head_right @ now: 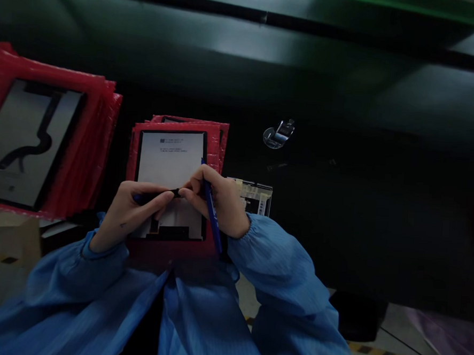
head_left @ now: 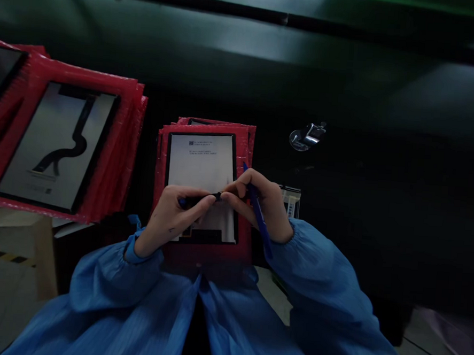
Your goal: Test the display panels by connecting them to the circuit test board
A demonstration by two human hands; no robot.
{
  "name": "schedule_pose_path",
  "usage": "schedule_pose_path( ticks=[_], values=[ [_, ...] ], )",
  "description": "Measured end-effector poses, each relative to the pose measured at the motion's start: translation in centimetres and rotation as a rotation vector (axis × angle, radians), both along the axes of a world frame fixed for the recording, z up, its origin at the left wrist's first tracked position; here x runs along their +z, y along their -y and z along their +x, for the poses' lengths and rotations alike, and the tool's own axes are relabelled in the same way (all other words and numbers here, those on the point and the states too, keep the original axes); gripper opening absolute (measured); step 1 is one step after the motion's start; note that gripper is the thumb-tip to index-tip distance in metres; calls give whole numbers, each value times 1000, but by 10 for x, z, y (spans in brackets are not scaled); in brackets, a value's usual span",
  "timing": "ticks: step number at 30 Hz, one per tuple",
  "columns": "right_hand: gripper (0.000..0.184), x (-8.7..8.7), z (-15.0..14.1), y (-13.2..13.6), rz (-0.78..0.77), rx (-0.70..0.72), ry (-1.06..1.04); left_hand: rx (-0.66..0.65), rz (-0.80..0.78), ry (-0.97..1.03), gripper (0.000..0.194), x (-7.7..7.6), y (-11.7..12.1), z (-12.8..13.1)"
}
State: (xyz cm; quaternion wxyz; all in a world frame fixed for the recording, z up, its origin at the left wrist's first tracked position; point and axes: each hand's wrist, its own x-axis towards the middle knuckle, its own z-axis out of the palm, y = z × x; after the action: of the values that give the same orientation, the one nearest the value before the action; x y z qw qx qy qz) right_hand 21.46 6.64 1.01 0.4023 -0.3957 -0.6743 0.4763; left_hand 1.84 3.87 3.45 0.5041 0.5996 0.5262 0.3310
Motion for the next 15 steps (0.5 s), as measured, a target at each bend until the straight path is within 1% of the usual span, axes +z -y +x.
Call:
schedule_pose_path(
  ticks=[3, 6, 10, 11, 13, 14, 15],
  values=[
    [28, 2, 2, -1, -5, 65, 14, -26, -3, 1, 26, 1, -1, -1],
    [27, 1, 0, -1, -3, 132, -12, -52, -9, -2, 23, -1, -1, 0],
    [29, -2, -5, -1, 13, 119, -58, -83, -1, -22, 25, -4, 0, 1],
    [29, -2, -5, -2, 29, 107, -51, -63, 37, -46, 26, -4, 1, -1],
    [23, 1, -2, -1, 104, 54, -17, 54, 146, -151, 26, -1, 6, -12],
    [16, 4, 0, 0, 171, -17, -4, 139, 197, -226, 27, 0, 9, -20],
    [9, 8, 3, 3, 258, -125, -4, 215, 220, -306, 28, 1, 14, -30]
  ],
)
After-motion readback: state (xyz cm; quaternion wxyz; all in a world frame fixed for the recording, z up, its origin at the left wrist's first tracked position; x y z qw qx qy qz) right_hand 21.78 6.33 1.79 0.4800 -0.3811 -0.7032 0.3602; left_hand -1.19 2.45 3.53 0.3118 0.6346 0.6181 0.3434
